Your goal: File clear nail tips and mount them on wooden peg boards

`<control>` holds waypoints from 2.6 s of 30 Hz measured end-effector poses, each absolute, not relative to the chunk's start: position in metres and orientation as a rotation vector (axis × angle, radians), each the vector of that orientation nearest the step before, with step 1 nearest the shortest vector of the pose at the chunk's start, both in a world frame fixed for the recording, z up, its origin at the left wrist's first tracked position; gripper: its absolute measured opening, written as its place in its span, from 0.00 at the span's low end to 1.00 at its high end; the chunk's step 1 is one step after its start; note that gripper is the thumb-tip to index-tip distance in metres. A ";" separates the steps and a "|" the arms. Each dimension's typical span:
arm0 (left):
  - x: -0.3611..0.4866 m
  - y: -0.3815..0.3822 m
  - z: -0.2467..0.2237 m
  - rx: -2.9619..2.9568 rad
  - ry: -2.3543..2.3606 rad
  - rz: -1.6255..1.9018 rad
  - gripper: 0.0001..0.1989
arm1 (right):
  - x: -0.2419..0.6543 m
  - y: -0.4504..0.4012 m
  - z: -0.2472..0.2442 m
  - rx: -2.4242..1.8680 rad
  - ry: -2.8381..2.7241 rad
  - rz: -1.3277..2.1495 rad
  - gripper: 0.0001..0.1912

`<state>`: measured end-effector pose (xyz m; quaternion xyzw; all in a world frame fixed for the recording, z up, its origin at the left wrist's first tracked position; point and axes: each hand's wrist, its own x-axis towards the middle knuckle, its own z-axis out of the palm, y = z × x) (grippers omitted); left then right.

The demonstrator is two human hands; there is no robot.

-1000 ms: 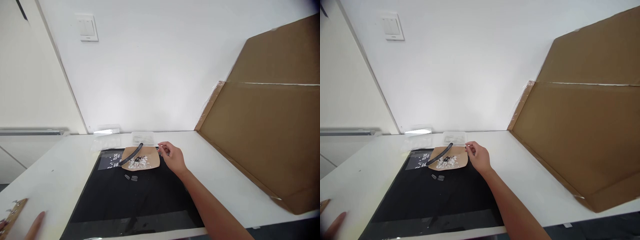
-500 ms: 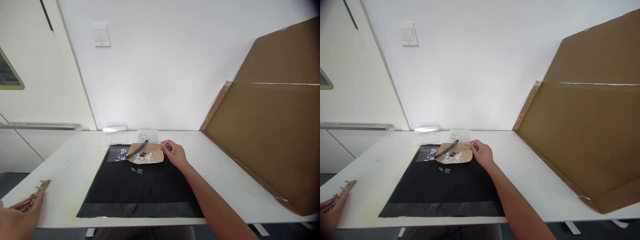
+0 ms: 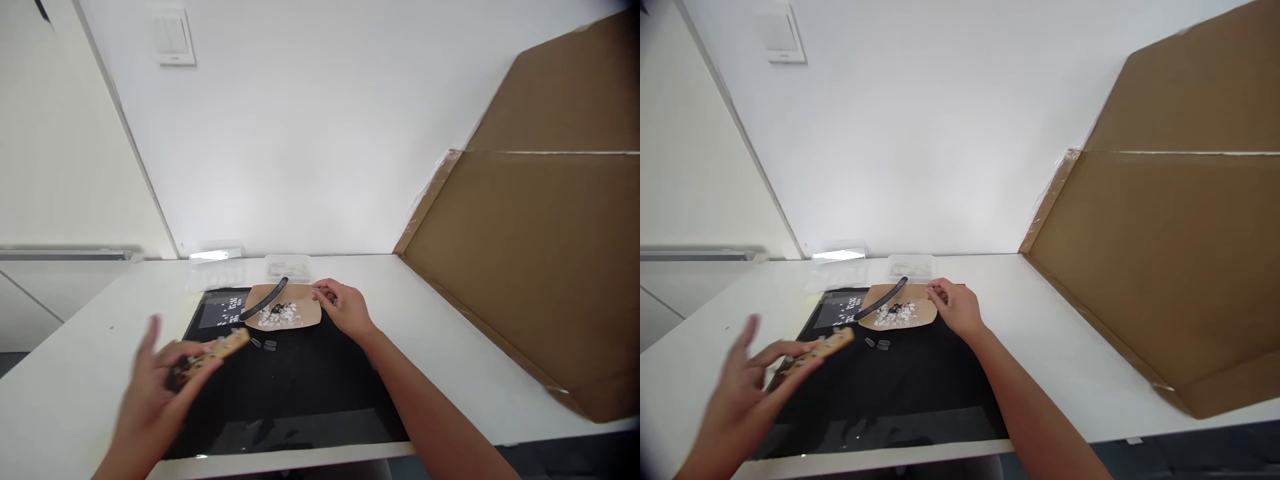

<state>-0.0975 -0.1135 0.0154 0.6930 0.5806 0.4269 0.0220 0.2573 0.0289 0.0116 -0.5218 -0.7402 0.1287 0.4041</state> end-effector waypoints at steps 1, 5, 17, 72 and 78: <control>-0.079 -0.098 0.016 2.202 1.673 1.240 0.12 | 0.257 0.028 0.013 -1.316 -1.877 0.322 0.09; -0.022 -0.055 0.012 2.330 1.095 0.918 0.36 | 0.258 0.027 0.015 -1.271 -1.969 0.215 0.08; 0.004 -0.049 -0.033 2.388 0.729 0.752 0.44 | 0.253 0.023 0.011 -1.230 -2.111 0.118 0.15; -0.009 -0.021 -0.017 2.587 0.581 0.853 0.08 | 0.245 0.023 0.001 -1.292 -2.135 0.300 0.12; -0.012 -0.019 -0.014 2.661 0.514 0.785 0.05 | 0.246 0.023 0.002 -1.297 -2.152 0.282 0.12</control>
